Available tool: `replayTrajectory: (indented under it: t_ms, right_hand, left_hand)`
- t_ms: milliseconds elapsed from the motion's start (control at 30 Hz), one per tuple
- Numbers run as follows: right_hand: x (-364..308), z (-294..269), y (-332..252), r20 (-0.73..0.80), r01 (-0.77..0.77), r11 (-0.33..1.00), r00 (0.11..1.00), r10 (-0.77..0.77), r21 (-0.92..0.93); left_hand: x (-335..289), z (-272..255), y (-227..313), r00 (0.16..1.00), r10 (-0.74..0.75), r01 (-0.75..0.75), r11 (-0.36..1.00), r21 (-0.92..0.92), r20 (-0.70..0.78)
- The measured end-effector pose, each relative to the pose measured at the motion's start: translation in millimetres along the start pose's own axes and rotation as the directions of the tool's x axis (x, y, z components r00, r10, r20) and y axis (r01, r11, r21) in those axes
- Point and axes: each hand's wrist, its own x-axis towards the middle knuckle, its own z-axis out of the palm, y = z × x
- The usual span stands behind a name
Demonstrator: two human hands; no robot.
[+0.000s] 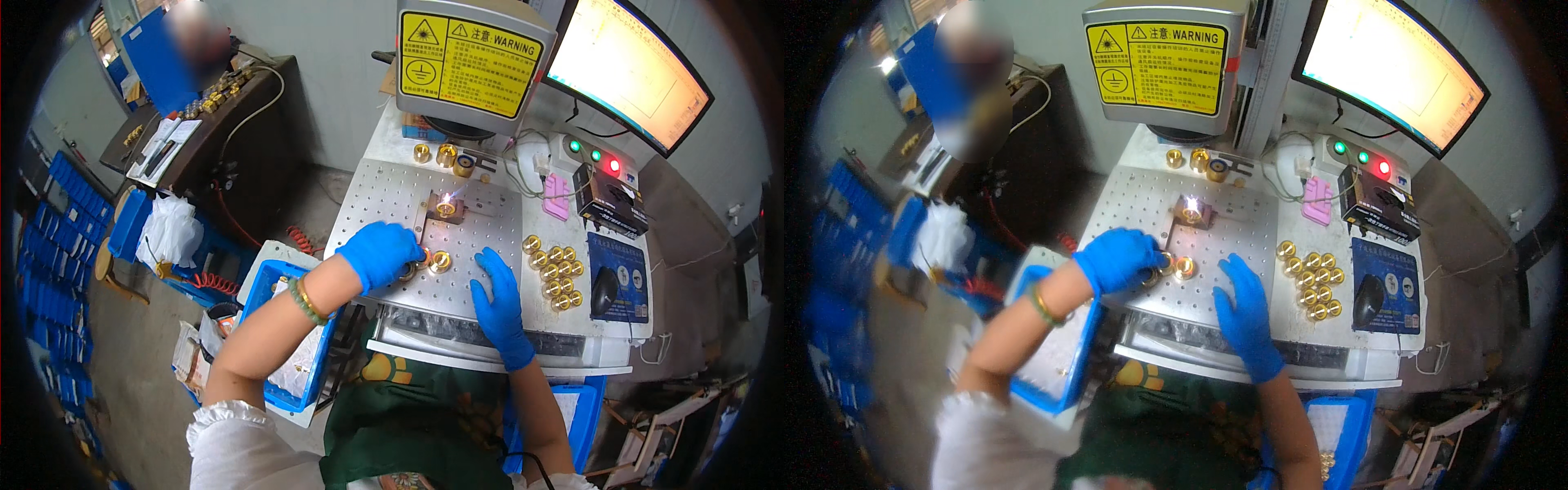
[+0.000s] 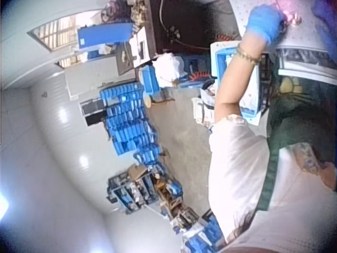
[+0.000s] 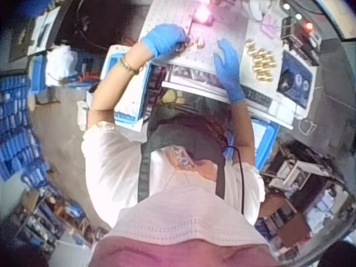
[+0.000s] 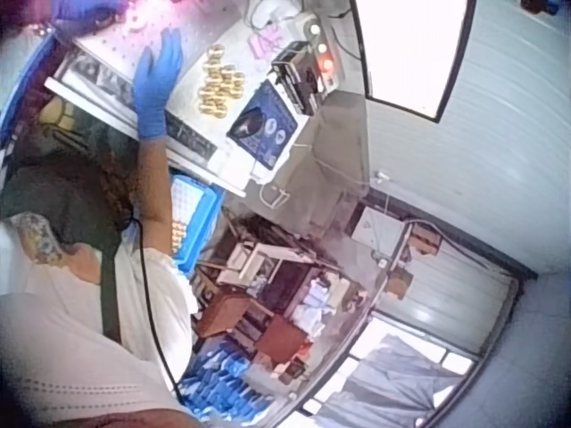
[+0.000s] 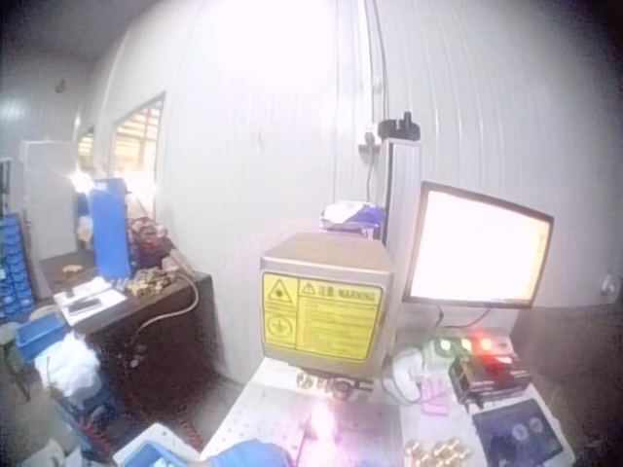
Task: The person marks brass parts using a laser marking machine.
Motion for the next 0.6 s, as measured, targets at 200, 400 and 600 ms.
replayTrajectory:
  t_ms: [200,400,600]
  right_hand:
    - [-2,2,4,-0.038,-0.003,1.0,0.999,0.003,-0.006]
    - [-2,4,1,0.021,0.014,0.999,1.0,-0.013,-0.052]
    - [-4,4,2,0.036,-0.003,0.986,0.999,0.009,-0.169]
  left_hand:
    - [14,-3,7,0.985,0.172,-0.171,0.983,0.061,-0.024]
    - [20,-7,16,0.932,0.362,-0.363,0.931,0.049,0.032]
    - [-14,-18,2,0.945,0.326,-0.326,0.942,-0.08,-0.006]
